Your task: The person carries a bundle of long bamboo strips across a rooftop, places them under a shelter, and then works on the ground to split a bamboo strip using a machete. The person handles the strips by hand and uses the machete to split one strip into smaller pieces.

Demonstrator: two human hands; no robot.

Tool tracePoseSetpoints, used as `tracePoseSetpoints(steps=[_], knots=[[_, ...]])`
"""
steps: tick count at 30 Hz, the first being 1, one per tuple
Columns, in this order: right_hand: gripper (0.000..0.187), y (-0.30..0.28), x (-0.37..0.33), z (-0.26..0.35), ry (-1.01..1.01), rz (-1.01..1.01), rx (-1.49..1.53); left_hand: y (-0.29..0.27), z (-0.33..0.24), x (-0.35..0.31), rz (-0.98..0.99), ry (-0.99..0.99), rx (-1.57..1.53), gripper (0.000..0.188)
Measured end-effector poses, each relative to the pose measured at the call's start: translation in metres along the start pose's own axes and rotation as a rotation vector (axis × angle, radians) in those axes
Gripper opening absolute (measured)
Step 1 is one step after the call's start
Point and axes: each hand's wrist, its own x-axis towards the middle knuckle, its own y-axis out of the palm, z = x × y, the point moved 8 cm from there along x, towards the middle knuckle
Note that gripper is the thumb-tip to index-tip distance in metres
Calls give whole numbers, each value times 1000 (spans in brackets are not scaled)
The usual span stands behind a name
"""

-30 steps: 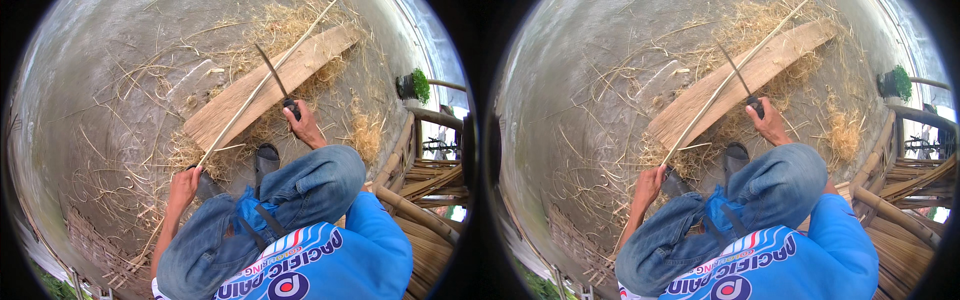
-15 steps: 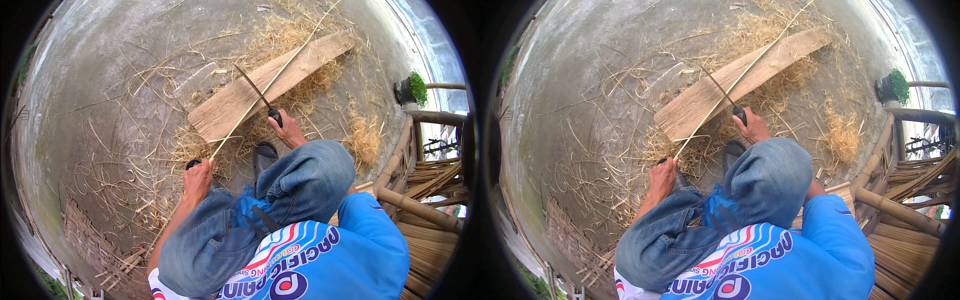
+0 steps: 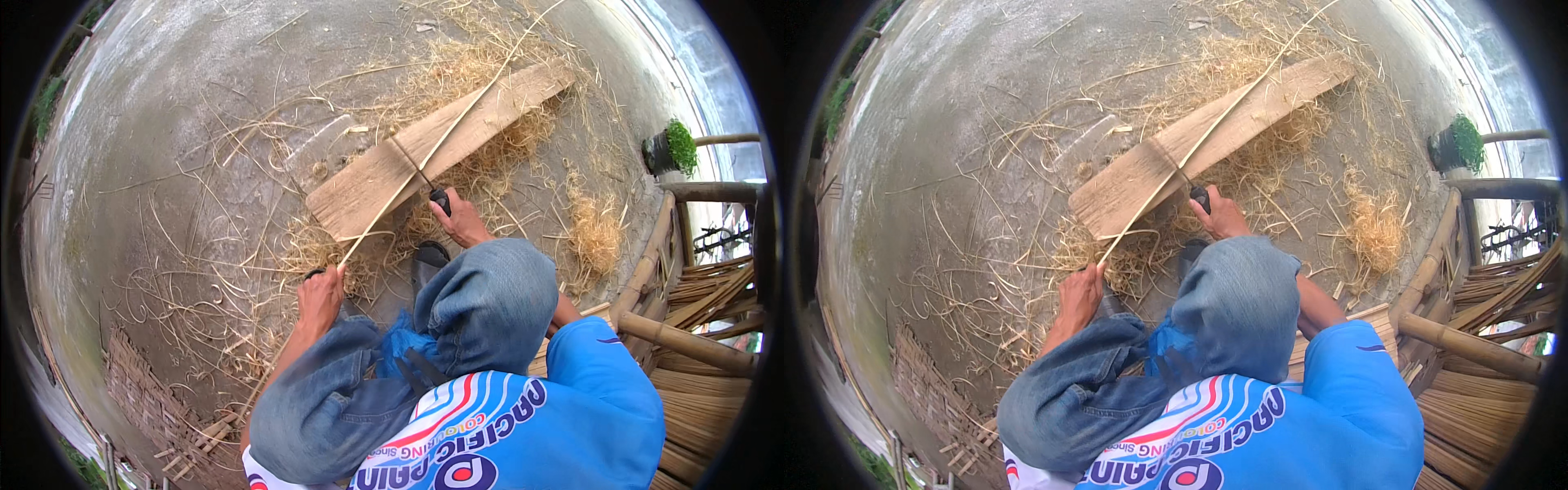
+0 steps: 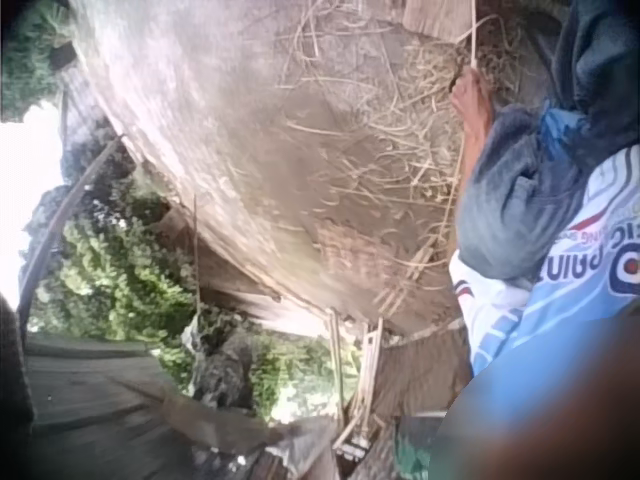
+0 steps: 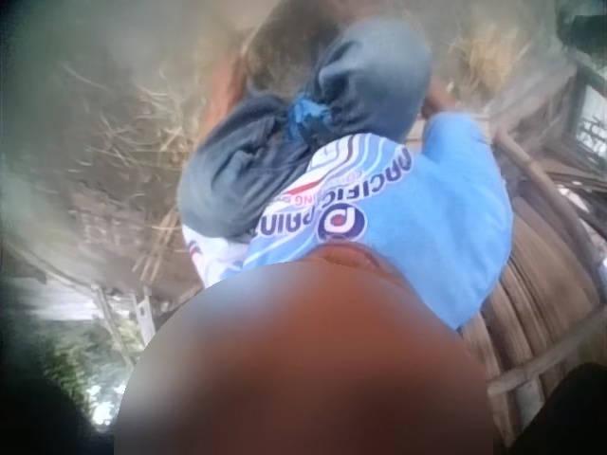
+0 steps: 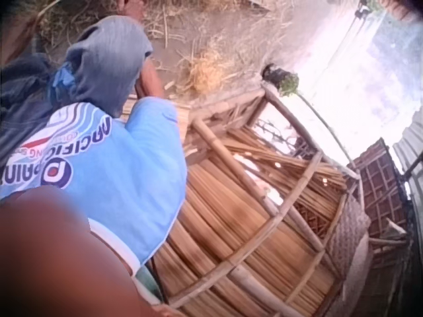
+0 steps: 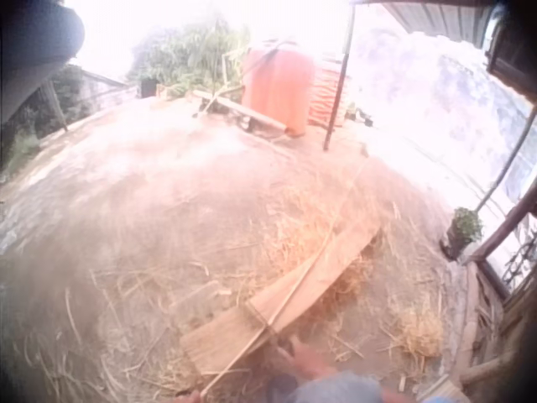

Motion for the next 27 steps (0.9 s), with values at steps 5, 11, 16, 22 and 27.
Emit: tracePoseSetpoints(steps=[5, 11, 16, 22, 27], knots=[[41, -19, -9, 28, 130, 99, 224, 1, -2, 6, 24, -5, -11, 40], [34, -60, -29, 107, -506, -265, 278, -6, -1, -3, -21, -3, 20, 37], [40, 1, 11, -10, 3, -36, 53, 0, 7, 8, -68, 40, 11, 38], [42, -42, -18, 71, -180, -120, 167, -5, 1, -3, -36, 17, 62, 36], [43, -47, -26, 84, -455, -278, 62, -6, -1, -6, -33, 16, 104, 36]])
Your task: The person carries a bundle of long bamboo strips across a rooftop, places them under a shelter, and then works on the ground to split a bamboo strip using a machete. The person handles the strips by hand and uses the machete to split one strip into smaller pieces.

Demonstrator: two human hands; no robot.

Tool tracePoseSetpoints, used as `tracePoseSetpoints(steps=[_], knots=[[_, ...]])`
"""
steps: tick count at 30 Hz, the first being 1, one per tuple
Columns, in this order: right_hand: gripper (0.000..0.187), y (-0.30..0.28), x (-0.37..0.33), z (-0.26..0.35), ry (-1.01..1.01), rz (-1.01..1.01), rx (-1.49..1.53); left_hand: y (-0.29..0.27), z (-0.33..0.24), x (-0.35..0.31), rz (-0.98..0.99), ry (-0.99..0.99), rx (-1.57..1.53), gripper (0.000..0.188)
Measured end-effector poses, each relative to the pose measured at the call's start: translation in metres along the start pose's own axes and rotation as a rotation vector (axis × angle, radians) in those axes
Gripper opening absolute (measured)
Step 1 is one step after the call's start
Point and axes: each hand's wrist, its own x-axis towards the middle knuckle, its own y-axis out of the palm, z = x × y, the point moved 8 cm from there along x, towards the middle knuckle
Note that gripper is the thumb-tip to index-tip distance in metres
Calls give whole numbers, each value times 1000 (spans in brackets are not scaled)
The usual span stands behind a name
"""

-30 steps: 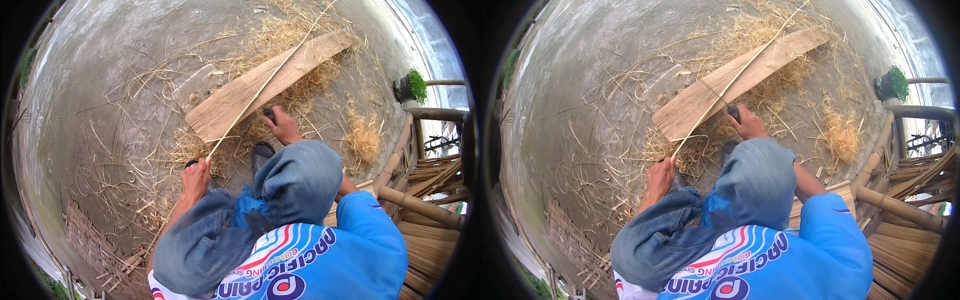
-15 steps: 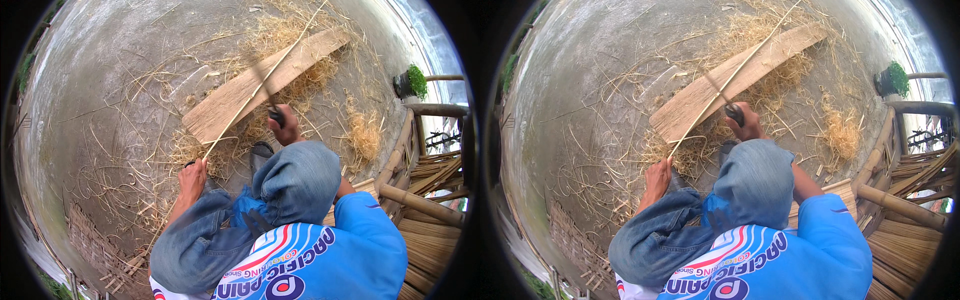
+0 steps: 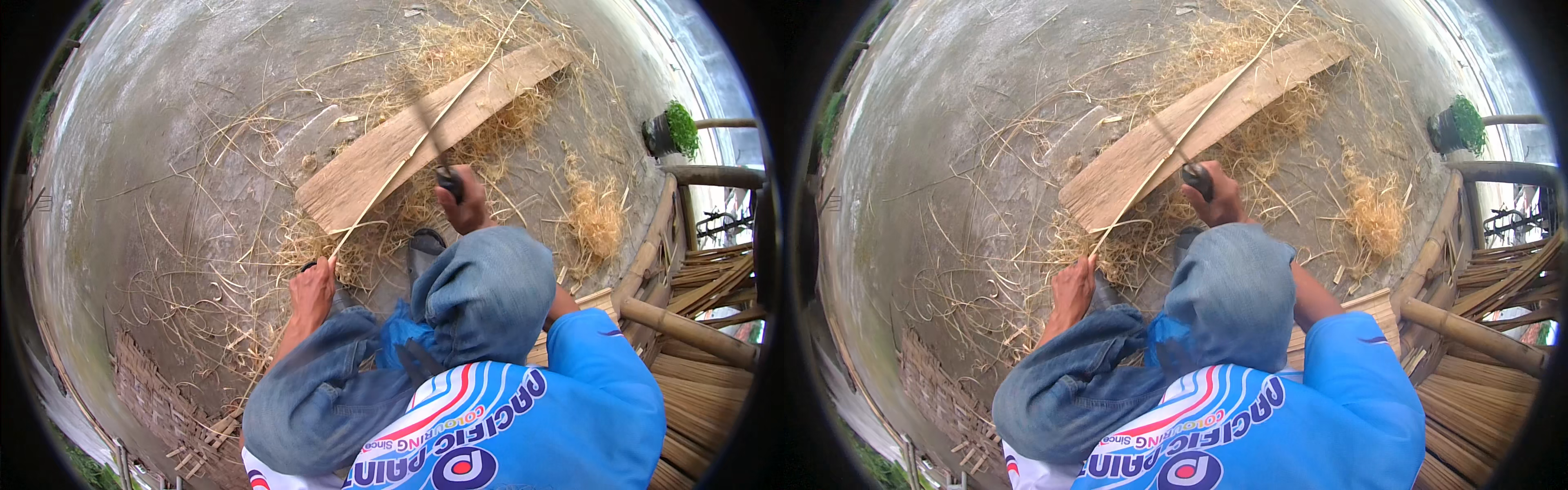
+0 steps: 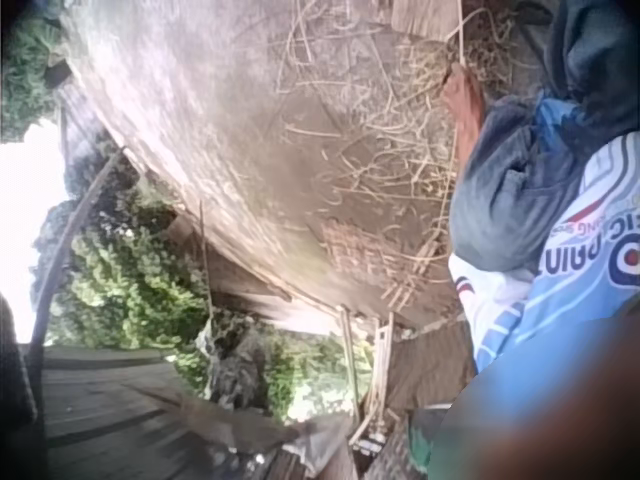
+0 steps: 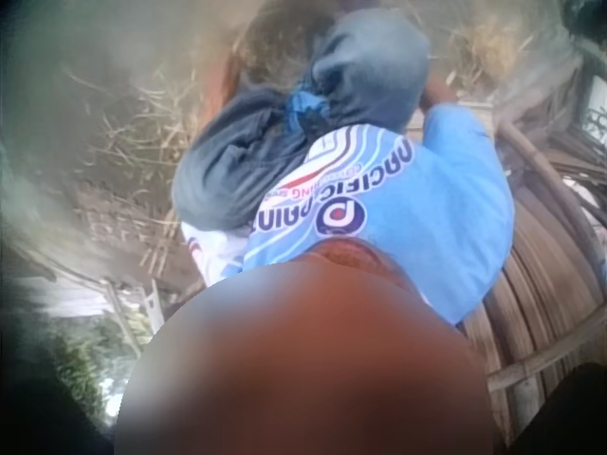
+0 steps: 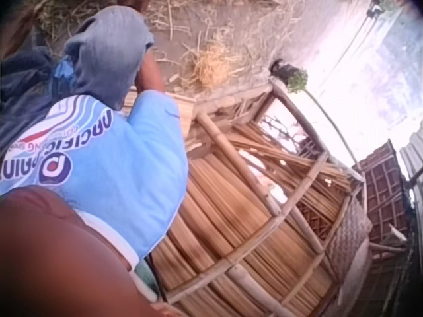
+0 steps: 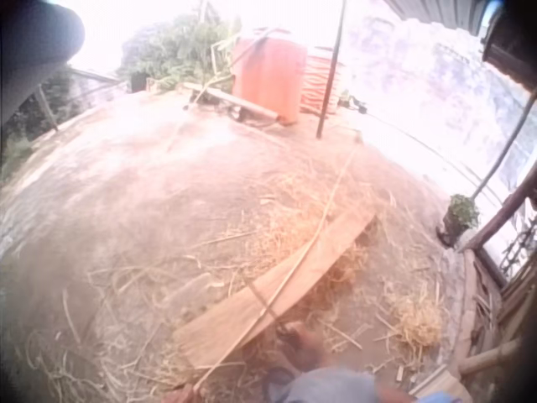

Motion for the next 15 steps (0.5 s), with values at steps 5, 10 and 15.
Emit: tracePoseSetpoints(steps=[5, 10, 15], knots=[[45, 46, -24, -91, 557, 297, 167, 3, 2, 14, -56, 36, 0, 36], [47, 39, -34, -86, 517, 293, -8, 5, 5, 6, -17, 10, -47, 37], [40, 10, -13, -27, 326, 24, 295, 2, 3, 5, -13, 25, -5, 35]])
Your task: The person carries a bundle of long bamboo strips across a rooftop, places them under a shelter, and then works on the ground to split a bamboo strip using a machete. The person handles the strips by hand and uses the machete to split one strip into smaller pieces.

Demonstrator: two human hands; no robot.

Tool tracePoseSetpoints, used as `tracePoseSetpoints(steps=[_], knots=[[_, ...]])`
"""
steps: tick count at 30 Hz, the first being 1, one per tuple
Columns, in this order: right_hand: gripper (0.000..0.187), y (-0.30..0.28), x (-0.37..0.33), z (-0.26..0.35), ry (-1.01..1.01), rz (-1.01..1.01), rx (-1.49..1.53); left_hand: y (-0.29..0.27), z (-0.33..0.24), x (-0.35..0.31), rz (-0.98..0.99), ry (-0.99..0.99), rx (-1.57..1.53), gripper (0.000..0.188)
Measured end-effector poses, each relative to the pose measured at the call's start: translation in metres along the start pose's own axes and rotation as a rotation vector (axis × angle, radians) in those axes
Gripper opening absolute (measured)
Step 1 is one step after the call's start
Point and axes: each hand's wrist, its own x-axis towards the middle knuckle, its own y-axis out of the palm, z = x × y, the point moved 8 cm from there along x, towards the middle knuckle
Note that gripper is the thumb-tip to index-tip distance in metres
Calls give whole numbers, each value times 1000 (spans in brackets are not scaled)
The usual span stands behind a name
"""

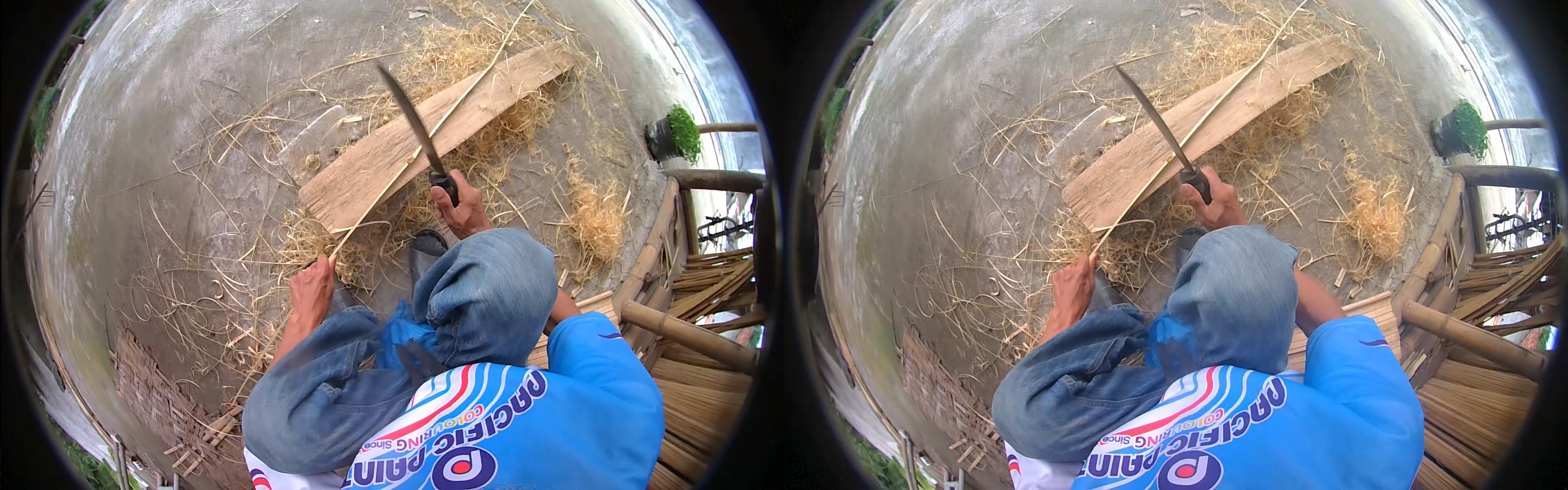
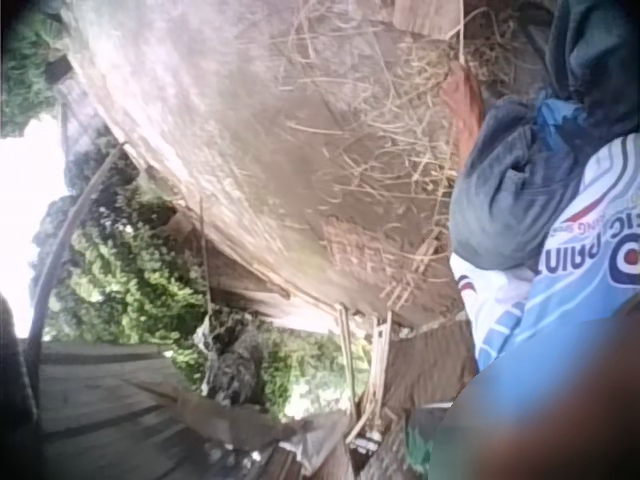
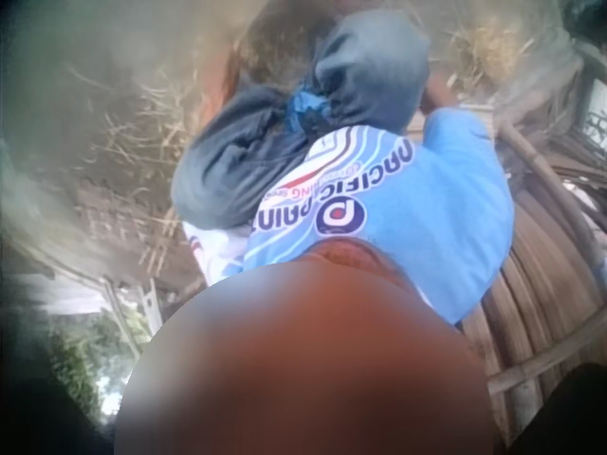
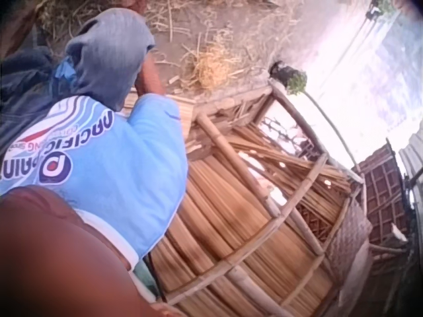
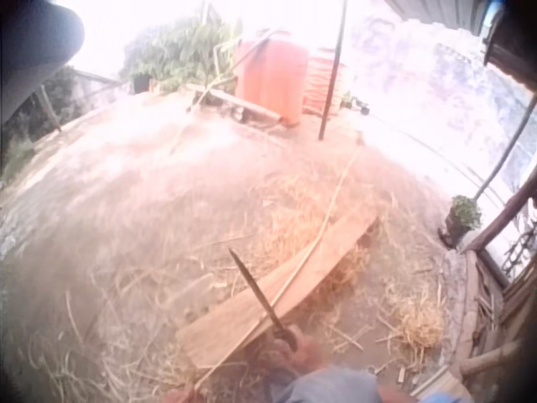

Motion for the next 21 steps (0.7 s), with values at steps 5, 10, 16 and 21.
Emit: tracePoseSetpoints(steps=[5, 10, 16, 21], knots=[[42, 13, 8, -47, 24, 47, -610, 7, 5, 0, 28, -7, 17, 31], [43, 21, -3, -81, 537, 339, 205, -13, 5, -6, -79, -71, 7, 27], [37, -14, 2, -5, 10, -17, -257, -60, 9, 1, -173, -29, 75, 34], [47, 22, 21, 60, -94, 155, -161, -95, -9, 29, -309, 241, 240, 44]])
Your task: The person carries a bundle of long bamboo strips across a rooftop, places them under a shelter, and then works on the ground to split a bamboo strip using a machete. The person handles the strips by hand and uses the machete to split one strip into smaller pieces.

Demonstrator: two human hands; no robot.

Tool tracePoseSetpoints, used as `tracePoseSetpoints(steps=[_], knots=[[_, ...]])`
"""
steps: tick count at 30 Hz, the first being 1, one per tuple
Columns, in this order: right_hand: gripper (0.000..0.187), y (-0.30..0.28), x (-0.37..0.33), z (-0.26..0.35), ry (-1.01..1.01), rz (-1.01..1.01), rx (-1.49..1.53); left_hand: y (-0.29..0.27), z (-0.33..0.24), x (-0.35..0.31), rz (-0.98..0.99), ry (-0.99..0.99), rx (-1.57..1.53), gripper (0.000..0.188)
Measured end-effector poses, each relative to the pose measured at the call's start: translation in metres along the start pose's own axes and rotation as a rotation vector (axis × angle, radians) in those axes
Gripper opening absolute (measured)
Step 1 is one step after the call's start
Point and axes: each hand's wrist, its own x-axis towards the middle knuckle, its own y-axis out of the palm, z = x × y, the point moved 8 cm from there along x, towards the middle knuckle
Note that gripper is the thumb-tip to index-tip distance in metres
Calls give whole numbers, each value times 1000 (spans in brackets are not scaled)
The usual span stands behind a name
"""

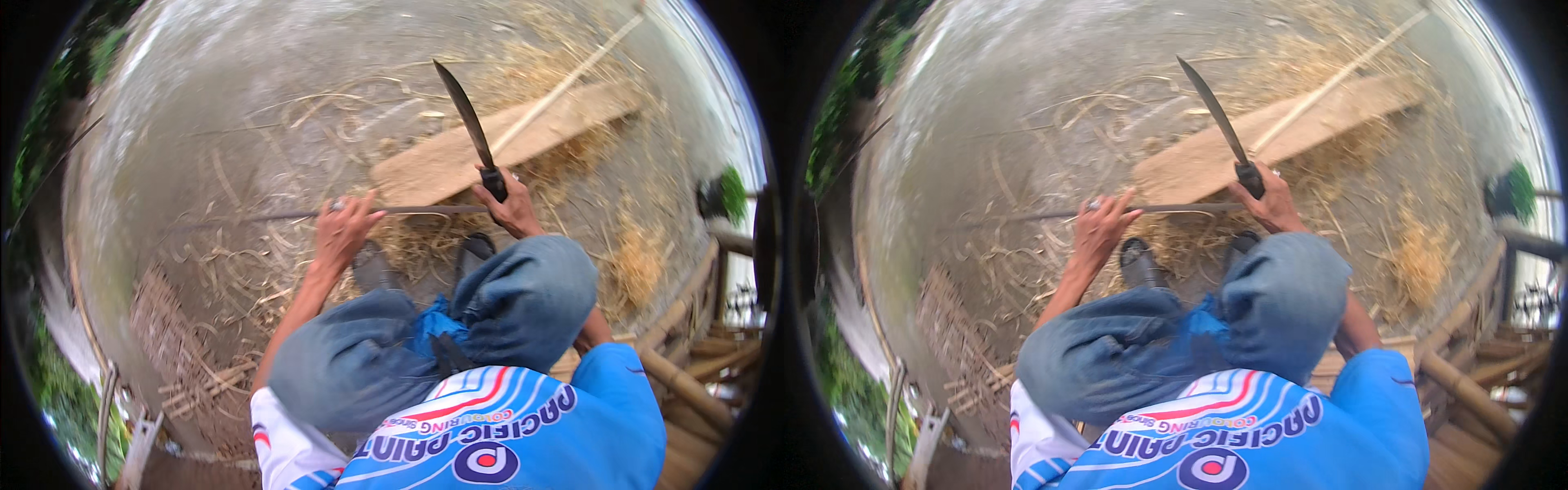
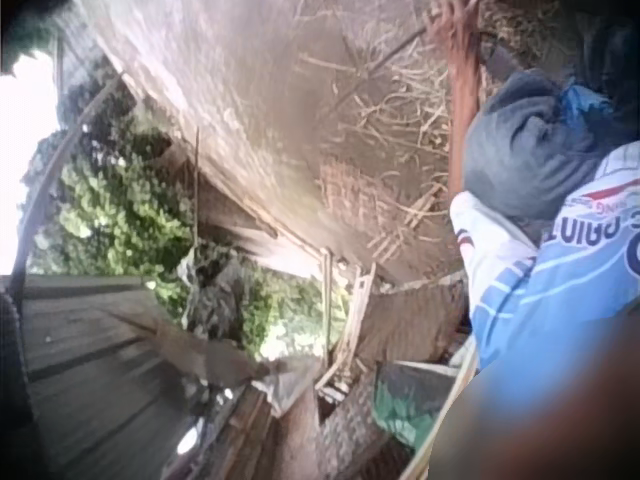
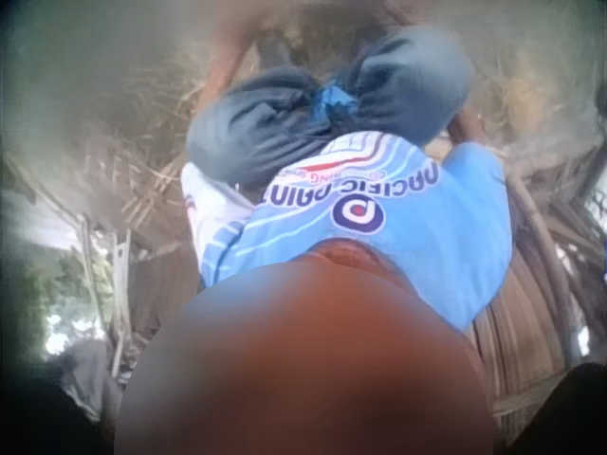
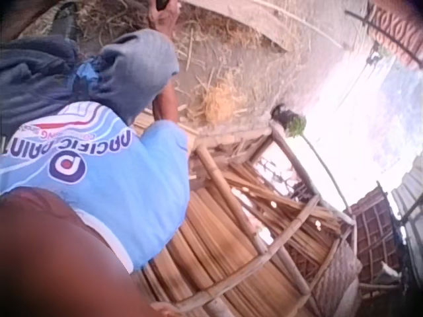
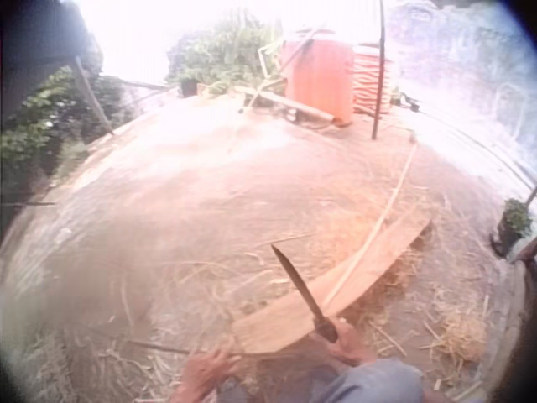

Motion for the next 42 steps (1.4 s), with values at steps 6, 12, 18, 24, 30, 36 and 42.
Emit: tracePoseSetpoints(steps=[6, 12, 18, 24, 30, 36, 42], knots=[[40, 52, -7, -11, 16, 106, -42, -50, 4, 40, -187, 62, -86, 47], [37, 81, -23, -37, 283, 130, 335, 16, 46, 15, -275, -910, -1508, 33], [37, 88, -35, -32, 361, 145, 483, -7, 14, 97, -309, -573, -1651, 30], [43, 63, -75, -126, 643, 39, 473, -36, 34, 113, -153, -460, -1245, 22], [41, 14, -80, -147, 660, -421, 486, 67, -1, -16, 376, -510, -970, 27], [50, -3, -63, -104, 480, -220, 236, 89, -9, -56, 241, -482, -776, 21], [46, 19, -43, -64, 142, -13, -307, 65, -22, -49, 94, -344, -466, 28]])
